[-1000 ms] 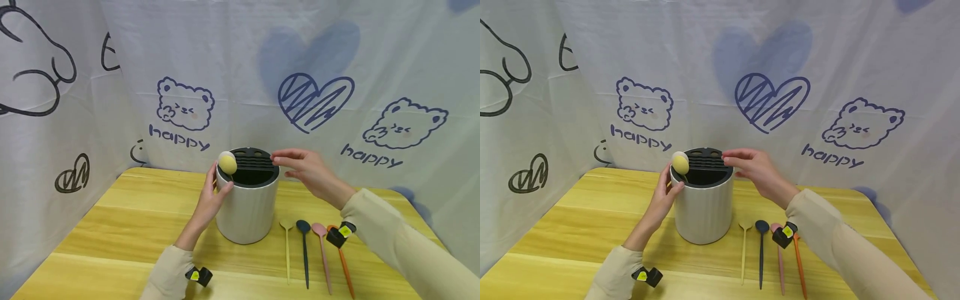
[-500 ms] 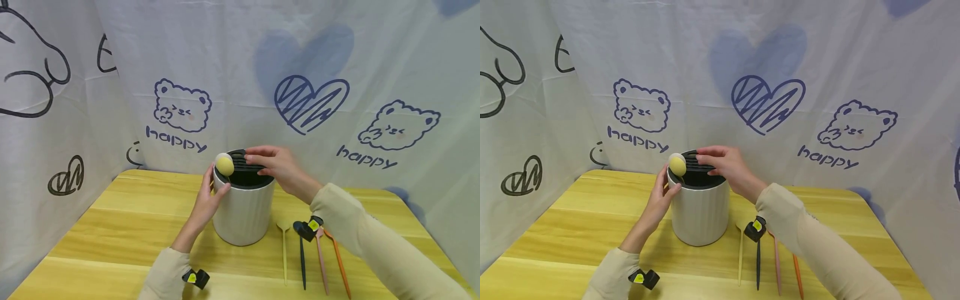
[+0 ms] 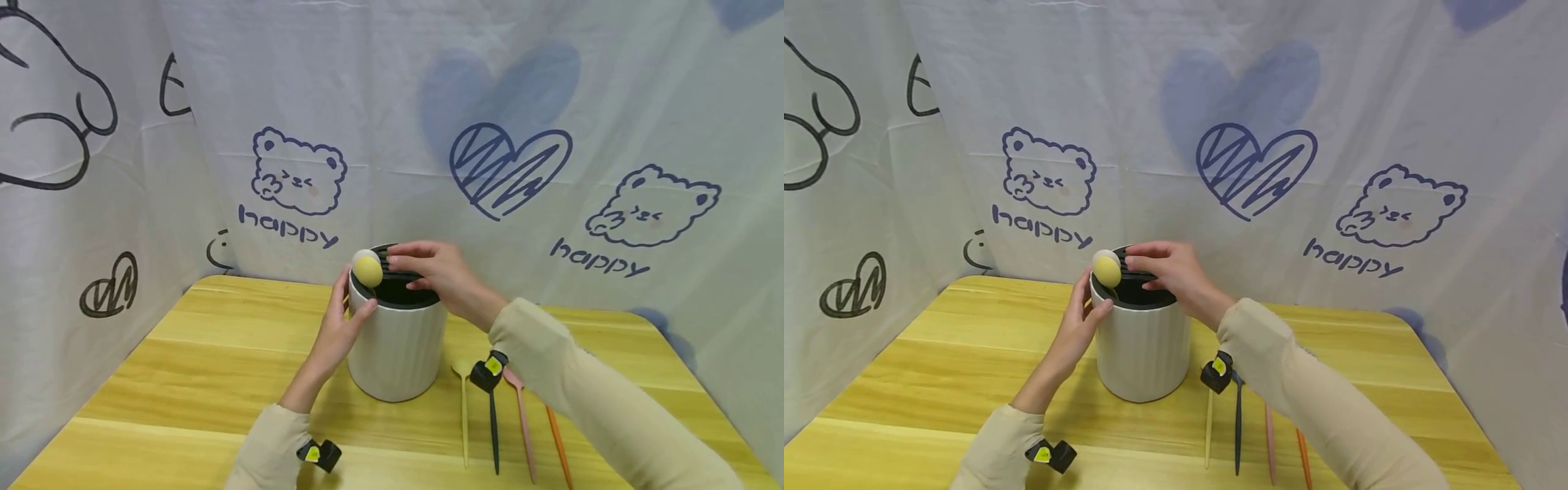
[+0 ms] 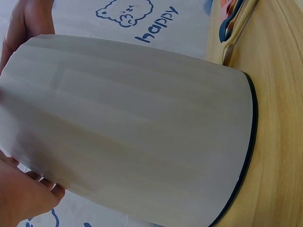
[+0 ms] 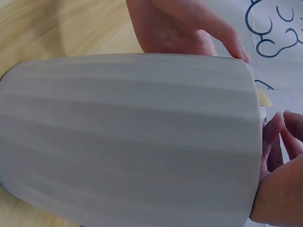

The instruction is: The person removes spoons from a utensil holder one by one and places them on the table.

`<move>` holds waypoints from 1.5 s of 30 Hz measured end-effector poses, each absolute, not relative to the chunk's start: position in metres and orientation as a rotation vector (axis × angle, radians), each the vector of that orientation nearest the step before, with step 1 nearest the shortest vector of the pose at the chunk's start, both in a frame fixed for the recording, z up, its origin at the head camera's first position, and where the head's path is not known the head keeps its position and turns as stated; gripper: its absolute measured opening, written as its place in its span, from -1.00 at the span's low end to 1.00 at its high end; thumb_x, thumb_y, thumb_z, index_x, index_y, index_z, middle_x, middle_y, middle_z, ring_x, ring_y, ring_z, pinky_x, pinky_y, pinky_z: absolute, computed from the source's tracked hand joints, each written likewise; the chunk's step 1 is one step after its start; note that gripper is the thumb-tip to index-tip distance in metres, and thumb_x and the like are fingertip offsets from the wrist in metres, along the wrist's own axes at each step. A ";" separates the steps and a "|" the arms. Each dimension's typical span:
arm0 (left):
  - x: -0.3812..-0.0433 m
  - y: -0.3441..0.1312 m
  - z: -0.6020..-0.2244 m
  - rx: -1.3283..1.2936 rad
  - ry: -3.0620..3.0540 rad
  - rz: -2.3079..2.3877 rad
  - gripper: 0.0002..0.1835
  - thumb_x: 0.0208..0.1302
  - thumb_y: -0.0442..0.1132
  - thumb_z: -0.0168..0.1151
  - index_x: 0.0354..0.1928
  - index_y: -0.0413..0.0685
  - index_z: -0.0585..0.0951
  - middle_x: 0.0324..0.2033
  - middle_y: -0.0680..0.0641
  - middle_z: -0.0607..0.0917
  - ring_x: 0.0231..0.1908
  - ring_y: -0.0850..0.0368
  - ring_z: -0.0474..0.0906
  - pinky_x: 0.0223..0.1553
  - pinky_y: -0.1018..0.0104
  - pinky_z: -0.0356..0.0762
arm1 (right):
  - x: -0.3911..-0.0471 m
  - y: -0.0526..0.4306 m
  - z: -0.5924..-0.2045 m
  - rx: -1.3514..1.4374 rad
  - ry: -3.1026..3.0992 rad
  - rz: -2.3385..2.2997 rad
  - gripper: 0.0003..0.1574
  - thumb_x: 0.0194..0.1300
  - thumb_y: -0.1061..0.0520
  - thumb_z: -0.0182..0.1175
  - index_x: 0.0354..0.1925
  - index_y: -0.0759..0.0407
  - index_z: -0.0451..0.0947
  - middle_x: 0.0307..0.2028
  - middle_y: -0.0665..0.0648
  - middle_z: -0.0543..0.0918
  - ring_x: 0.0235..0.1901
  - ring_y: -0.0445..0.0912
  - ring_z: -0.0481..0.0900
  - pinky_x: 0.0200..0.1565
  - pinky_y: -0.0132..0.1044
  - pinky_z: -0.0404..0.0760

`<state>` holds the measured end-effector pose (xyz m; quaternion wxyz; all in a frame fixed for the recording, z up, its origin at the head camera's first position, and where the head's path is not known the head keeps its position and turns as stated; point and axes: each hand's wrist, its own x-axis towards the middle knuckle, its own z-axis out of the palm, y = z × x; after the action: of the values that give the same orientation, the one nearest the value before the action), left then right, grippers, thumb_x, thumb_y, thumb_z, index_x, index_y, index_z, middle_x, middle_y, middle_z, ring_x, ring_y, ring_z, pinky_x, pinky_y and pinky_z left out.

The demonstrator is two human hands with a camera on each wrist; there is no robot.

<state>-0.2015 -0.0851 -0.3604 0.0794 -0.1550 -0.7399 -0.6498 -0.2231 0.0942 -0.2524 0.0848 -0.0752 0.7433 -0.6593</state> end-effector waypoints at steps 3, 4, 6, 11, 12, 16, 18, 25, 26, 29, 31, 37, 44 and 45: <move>-0.202 -0.087 -0.361 -0.465 -2.217 -1.939 -0.13 0.31 -0.01 0.07 0.53 -0.06 -0.11 0.49 -0.18 -0.05 0.44 -0.12 -0.09 0.39 -0.07 -0.09 | -0.223 0.089 -0.253 -0.233 2.251 -1.941 -0.60 0.23 0.20 0.31 0.04 0.31 0.62 0.06 0.19 0.59 -0.12 -0.01 0.54 -0.33 -0.38 0.63; -0.202 -0.087 -0.361 -0.467 -2.215 -1.939 -0.13 0.31 -0.01 0.06 0.53 -0.07 -0.11 0.49 -0.18 -0.05 0.44 -0.12 -0.09 0.39 -0.08 -0.09 | -0.224 0.088 -0.253 -0.239 2.266 -1.929 -0.60 0.22 0.20 0.32 0.03 0.30 0.63 0.05 0.19 0.60 -0.13 -0.01 0.54 -0.34 -0.37 0.63; -0.203 -0.088 -0.362 -0.469 -2.215 -1.937 -0.14 0.32 -0.01 0.06 0.53 -0.06 -0.11 0.49 -0.17 -0.06 0.44 -0.12 -0.09 0.39 -0.09 -0.09 | -0.225 0.084 -0.254 -0.261 2.294 -1.901 -0.61 0.22 0.19 0.32 0.02 0.29 0.64 0.04 0.18 0.61 -0.14 -0.01 0.54 -0.34 -0.35 0.63; -0.203 -0.090 -0.362 -0.469 -2.204 -1.951 -0.14 0.32 -0.02 0.06 0.53 -0.07 -0.11 0.49 -0.17 -0.06 0.44 -0.13 -0.10 0.39 -0.09 -0.09 | -0.226 0.077 -0.256 -0.282 2.357 -1.837 -0.64 0.21 0.18 0.33 -0.02 0.26 0.67 0.00 0.16 0.62 -0.16 0.00 0.56 -0.34 -0.32 0.64; -0.203 -0.090 -0.362 -0.470 -2.201 -1.955 -0.14 0.32 -0.02 0.06 0.53 -0.07 -0.11 0.49 -0.17 -0.06 0.44 -0.13 -0.10 0.39 -0.09 -0.09 | -0.226 0.076 -0.256 -0.279 2.365 -1.827 -0.65 0.20 0.18 0.34 -0.02 0.25 0.67 -0.01 0.15 0.63 -0.15 0.02 0.57 -0.34 -0.33 0.64; -0.203 -0.090 -0.362 -0.468 -2.198 -1.960 -0.14 0.33 -0.03 0.06 0.52 -0.07 -0.11 0.49 -0.17 -0.06 0.44 -0.12 -0.10 0.39 -0.08 -0.09 | -0.226 0.074 -0.257 -0.283 2.382 -1.808 -0.65 0.18 0.19 0.36 -0.04 0.24 0.68 -0.03 0.14 0.63 -0.14 0.06 0.58 -0.36 -0.34 0.63; -0.203 -0.090 -0.362 -0.467 -2.201 -1.959 -0.14 0.33 -0.02 0.06 0.52 -0.07 -0.11 0.49 -0.17 -0.06 0.44 -0.12 -0.11 0.39 -0.08 -0.09 | -0.226 0.074 -0.257 -0.285 2.387 -1.803 -0.65 0.18 0.20 0.36 -0.04 0.25 0.68 -0.05 0.14 0.65 -0.15 0.05 0.58 -0.37 -0.34 0.63; -0.203 -0.089 -0.362 -0.469 -2.206 -1.958 -0.15 0.34 -0.03 0.05 0.52 -0.06 -0.11 0.49 -0.17 -0.07 0.44 -0.12 -0.11 0.39 -0.09 -0.09 | -0.225 0.075 -0.257 -0.277 2.406 -1.764 -0.66 0.19 0.22 0.35 -0.04 0.25 0.67 -0.08 0.13 0.68 -0.20 -0.07 0.59 -0.34 -0.32 0.64; -0.203 -0.089 -0.362 -0.470 -2.205 -1.959 -0.15 0.34 -0.03 0.05 0.52 -0.07 -0.11 0.49 -0.17 -0.07 0.44 -0.12 -0.11 0.39 -0.09 -0.09 | -0.225 0.075 -0.257 -0.276 2.411 -1.757 -0.66 0.19 0.21 0.35 -0.04 0.25 0.67 -0.08 0.13 0.68 -0.20 -0.07 0.59 -0.33 -0.32 0.64; -0.203 -0.089 -0.362 -0.473 -2.199 -1.964 -0.15 0.34 -0.04 0.05 0.52 -0.07 -0.11 0.49 -0.17 -0.06 0.44 -0.12 -0.10 0.39 -0.09 -0.09 | -0.225 0.075 -0.257 -0.276 2.421 -1.740 -0.67 0.20 0.21 0.34 -0.04 0.25 0.67 -0.08 0.13 0.68 -0.20 -0.07 0.59 -0.34 -0.33 0.64; -0.203 -0.088 -0.363 -0.471 -2.198 -1.965 -0.16 0.34 -0.05 0.05 0.52 -0.07 -0.11 0.49 -0.17 -0.06 0.44 -0.12 -0.10 0.39 -0.08 -0.08 | -0.225 0.075 -0.257 -0.283 2.424 -1.736 -0.68 0.21 0.22 0.33 -0.04 0.26 0.67 -0.08 0.14 0.68 -0.21 -0.07 0.59 -0.35 -0.34 0.64; -0.202 -0.087 -0.363 -0.471 -2.207 -1.963 -0.16 0.34 -0.04 0.06 0.53 -0.06 -0.11 0.49 -0.16 -0.06 0.45 -0.11 -0.11 0.39 -0.08 -0.08 | -0.225 0.077 -0.258 -0.296 2.418 -1.740 -0.72 0.27 0.26 0.25 -0.03 0.29 0.63 -0.09 0.18 0.65 -0.24 -0.06 0.55 -0.37 -0.37 0.62; -0.203 -0.085 -0.362 -0.474 -2.188 -1.963 -0.14 0.31 -0.05 0.07 0.52 -0.09 -0.09 0.48 -0.18 -0.03 0.44 -0.12 -0.08 0.39 -0.07 -0.08 | -0.225 0.084 -0.258 -0.324 2.337 -1.820 -0.72 0.32 0.28 0.18 -0.02 0.35 0.56 -0.11 0.21 0.63 -0.23 -0.05 0.52 -0.36 -0.37 0.59; -0.203 -0.084 -0.362 -0.475 -2.187 -1.962 -0.14 0.31 -0.05 0.07 0.52 -0.09 -0.09 0.48 -0.19 -0.02 0.44 -0.12 -0.07 0.39 -0.07 -0.08 | -0.225 0.085 -0.258 -0.327 2.321 -1.838 -0.72 0.31 0.29 0.18 -0.02 0.36 0.55 -0.11 0.21 0.63 -0.23 -0.06 0.52 -0.36 -0.36 0.59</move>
<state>-0.2027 -0.0843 -0.3621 0.0825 -0.1592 -0.7323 -0.6569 -0.2252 0.0849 -0.2582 0.0815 -0.1093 0.7765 -0.6152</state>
